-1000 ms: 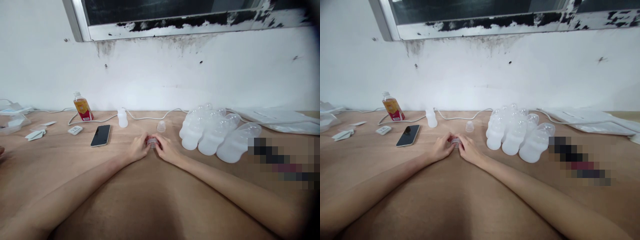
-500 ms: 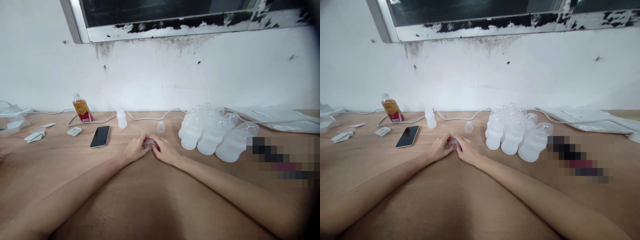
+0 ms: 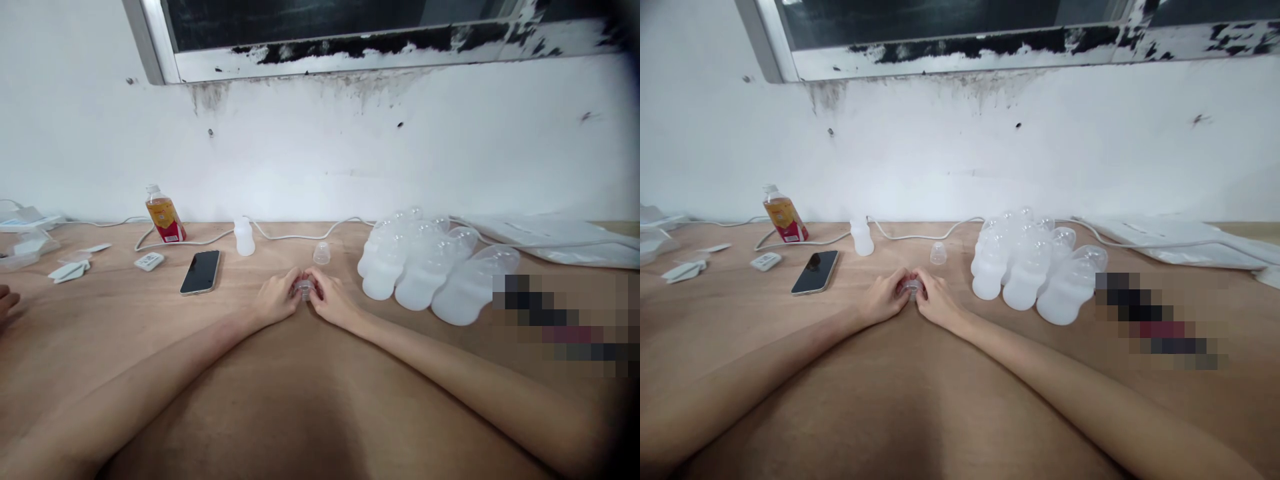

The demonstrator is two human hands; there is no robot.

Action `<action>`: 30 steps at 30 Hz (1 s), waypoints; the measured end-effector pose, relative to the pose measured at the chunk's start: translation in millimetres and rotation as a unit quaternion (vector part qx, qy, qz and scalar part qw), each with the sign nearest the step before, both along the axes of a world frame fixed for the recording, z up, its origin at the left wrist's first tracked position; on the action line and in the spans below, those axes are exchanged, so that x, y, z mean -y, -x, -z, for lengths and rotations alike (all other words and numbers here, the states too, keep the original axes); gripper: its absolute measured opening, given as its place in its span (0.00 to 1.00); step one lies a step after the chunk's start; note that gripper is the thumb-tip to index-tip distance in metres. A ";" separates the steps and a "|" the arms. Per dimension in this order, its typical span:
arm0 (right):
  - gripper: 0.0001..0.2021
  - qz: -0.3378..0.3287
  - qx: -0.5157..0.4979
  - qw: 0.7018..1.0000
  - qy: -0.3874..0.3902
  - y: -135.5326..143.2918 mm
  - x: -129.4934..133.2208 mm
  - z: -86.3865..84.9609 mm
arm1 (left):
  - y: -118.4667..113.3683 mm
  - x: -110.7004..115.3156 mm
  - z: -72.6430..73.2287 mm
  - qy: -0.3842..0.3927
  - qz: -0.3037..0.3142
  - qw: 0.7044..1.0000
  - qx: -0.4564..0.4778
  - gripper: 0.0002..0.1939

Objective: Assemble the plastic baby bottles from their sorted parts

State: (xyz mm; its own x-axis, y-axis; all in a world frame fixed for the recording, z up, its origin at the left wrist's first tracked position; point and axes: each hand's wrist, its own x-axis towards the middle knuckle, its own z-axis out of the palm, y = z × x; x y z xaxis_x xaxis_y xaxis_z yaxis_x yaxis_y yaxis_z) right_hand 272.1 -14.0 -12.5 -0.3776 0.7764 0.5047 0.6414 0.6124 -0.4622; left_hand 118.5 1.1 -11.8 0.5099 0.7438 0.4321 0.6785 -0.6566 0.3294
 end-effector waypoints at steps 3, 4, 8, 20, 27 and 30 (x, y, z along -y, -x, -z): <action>0.12 0.001 0.006 1.000 0.002 0.3 -0.4 -0.2 | 1.2 0.1 -0.6 0.008 -0.012 1.000 0.009 0.06; 0.12 0.002 0.005 1.000 0.002 0.3 -0.6 -0.4 | 2.0 0.6 -1.2 0.012 -0.014 1.000 0.015 0.06; 0.09 0.018 -0.027 0.999 0.000 -0.4 -1.4 -1.9 | 4.6 2.7 -4.7 0.017 -0.010 0.999 0.039 0.07; 0.06 -0.008 -0.010 1.000 -0.020 -0.2 0.8 -4.3 | 6.0 6.1 -7.6 -0.053 -0.027 0.998 -0.028 0.06; 0.17 -0.015 -0.153 0.974 0.169 -3.0 -1.1 -10.0 | 52.8 -64.4 -38.1 -0.183 -0.216 0.951 0.124 0.31; 0.19 -0.028 -0.212 0.951 0.226 -3.4 -3.1 -10.2 | 73.4 -107.8 -34.7 -0.050 -0.242 0.940 0.236 0.43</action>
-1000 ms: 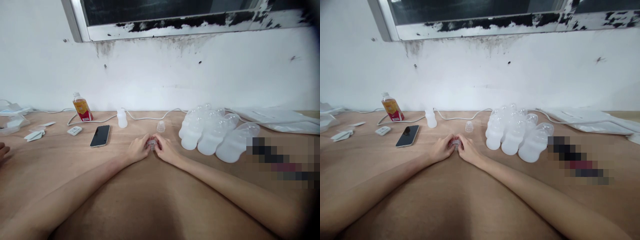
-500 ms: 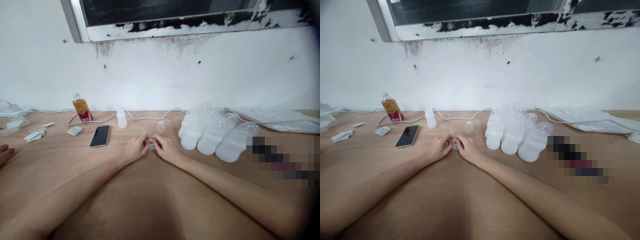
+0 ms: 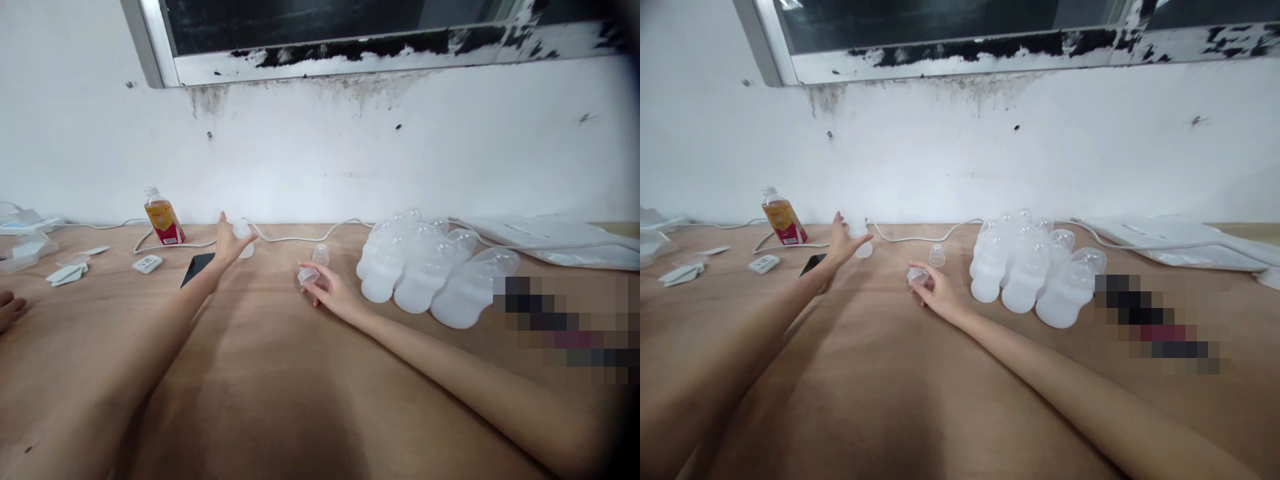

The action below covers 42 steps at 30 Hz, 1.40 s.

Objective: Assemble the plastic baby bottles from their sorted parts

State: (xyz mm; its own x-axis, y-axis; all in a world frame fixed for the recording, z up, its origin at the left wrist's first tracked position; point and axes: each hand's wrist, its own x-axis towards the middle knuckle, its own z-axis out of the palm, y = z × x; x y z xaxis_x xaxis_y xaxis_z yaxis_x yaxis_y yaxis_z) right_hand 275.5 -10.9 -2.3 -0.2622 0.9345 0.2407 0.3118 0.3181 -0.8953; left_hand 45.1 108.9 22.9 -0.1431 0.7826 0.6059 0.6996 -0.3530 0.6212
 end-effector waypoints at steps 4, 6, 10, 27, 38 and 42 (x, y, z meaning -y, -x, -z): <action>0.16 0.012 -0.104 0.993 0.051 1.2 -3.9 2.3 | 0.6 -9.8 17.5 0.099 0.103 0.989 0.040 0.28; 0.15 0.007 -0.145 0.987 0.062 0.6 -6.4 5.1 | -9.8 9.2 24.5 0.102 0.132 0.985 0.047 0.25; 0.20 0.003 -0.246 0.966 0.078 -3.5 -11.7 11.1 | -37.2 63.2 30.9 0.161 0.300 0.936 0.094 0.28; 0.12 -0.007 -0.318 0.947 0.054 -6.4 -11.7 8.6 | -50.6 95.3 29.3 0.083 0.293 0.952 -0.021 0.23; 0.16 -0.040 -0.249 0.967 0.025 -7.7 -9.1 4.9 | -47.4 102.3 24.4 0.061 0.273 0.949 -0.145 0.25; 0.18 -0.072 -0.228 0.971 0.023 -11.0 -9.4 4.2 | -44.6 98.9 23.5 0.101 0.294 0.945 -0.104 0.26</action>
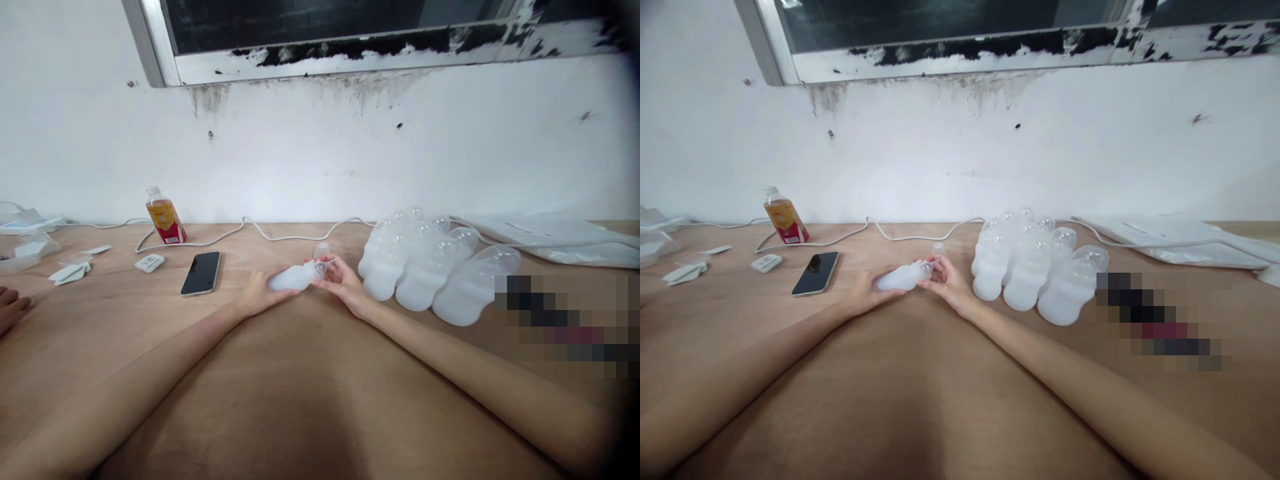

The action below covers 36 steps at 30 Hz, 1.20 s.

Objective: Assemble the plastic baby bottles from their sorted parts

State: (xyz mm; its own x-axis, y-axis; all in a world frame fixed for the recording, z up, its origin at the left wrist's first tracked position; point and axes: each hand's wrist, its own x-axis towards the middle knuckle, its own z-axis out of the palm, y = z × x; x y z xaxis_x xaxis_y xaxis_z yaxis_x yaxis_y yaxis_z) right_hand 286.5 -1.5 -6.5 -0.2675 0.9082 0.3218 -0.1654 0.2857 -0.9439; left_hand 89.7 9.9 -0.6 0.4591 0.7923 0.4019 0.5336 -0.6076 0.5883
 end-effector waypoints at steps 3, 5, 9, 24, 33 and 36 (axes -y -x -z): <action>0.18 -0.011 -0.006 1.000 0.005 -1.4 -1.0 0.2 | 1.1 -1.2 0.4 0.060 0.028 0.997 0.027 0.24; 0.19 -0.014 -0.005 1.000 0.004 -2.1 -1.8 0.5 | 0.9 -0.7 1.7 0.046 0.026 0.998 0.028 0.25; 0.22 -0.021 0.033 0.999 -0.024 -4.9 -2.9 1.0 | 0.0 1.2 5.4 -0.085 -0.040 0.995 -0.028 0.27; 0.17 0.107 0.238 0.960 -0.106 -9.7 -6.2 6.9 | 3.8 -3.0 10.9 -0.231 -0.040 0.966 -0.112 0.23; 0.16 0.060 0.221 0.949 -0.214 -11.3 -1.8 3.0 | 4.7 -6.3 12.1 -0.185 -0.032 0.980 -0.074 0.26; 0.14 0.062 0.234 0.939 -0.245 -11.0 0.6 0.9 | 4.3 -6.3 13.5 -0.163 -0.032 0.983 -0.077 0.26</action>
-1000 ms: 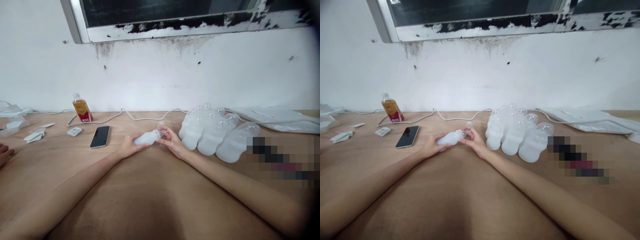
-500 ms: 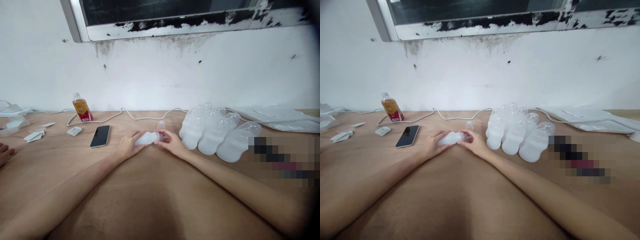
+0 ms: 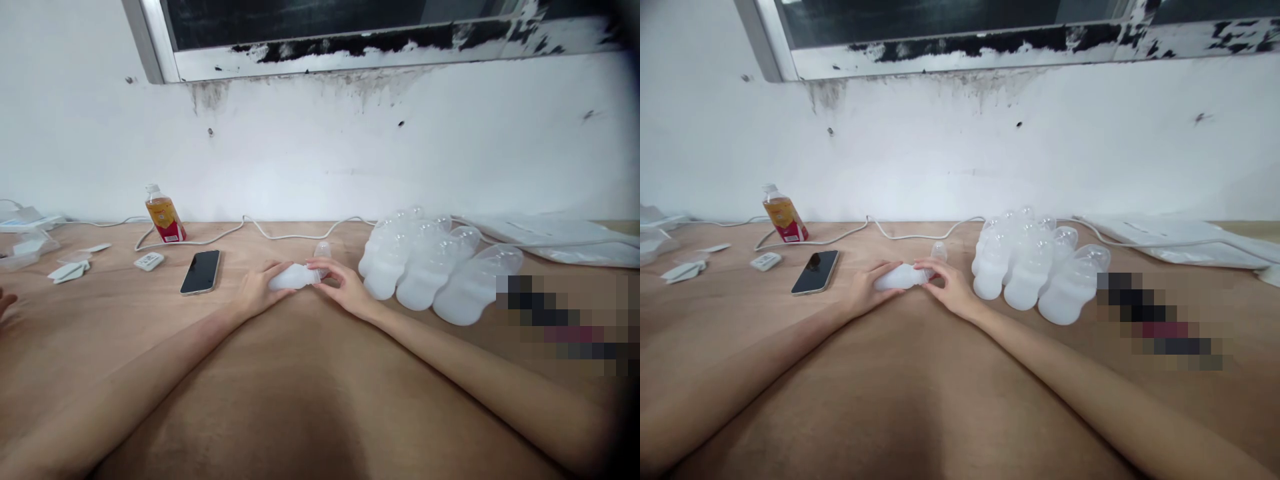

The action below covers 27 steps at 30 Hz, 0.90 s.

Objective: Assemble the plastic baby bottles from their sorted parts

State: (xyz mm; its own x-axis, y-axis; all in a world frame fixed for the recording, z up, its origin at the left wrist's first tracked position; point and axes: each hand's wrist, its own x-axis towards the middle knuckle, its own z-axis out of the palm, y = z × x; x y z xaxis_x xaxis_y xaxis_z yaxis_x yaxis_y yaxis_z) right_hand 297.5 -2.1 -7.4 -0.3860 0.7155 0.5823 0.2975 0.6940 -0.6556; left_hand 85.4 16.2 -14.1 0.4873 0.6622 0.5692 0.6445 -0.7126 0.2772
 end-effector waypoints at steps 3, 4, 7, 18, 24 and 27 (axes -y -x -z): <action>0.14 0.006 0.014 1.000 -0.017 1.1 0.2 0.1 | -0.2 -0.6 0.8 -0.009 -0.006 1.000 -0.009 0.26; 0.14 0.011 0.017 1.000 -0.012 1.5 -0.3 0.7 | -0.2 -0.9 0.9 -0.023 -0.011 1.000 -0.013 0.26; 0.18 0.040 0.022 0.998 0.033 2.2 -2.3 2.4 | -0.3 -0.5 -0.1 -0.075 -0.023 0.996 -0.032 0.24; 0.24 0.114 0.035 0.985 0.125 1.7 0.9 0.0 | -3.0 6.1 -5.1 -0.118 -0.001 0.992 -0.054 0.21; 0.22 0.048 -0.004 0.998 0.039 3.2 4.8 -2.0 | -1.7 0.9 -2.3 -0.083 -0.015 0.996 -0.016 0.22; 0.15 0.100 0.032 0.991 0.083 3.9 4.0 -2.5 | -2.1 3.6 -4.3 -0.094 0.005 0.995 -0.025 0.22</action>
State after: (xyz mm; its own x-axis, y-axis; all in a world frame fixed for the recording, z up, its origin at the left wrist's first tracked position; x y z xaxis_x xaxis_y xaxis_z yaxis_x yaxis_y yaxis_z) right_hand 293.6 -6.0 -4.9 -0.2597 0.8653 0.4286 0.4630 0.5011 -0.7311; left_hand 87.5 12.5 -9.8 0.5239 0.5412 0.6577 0.6471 -0.7550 0.1058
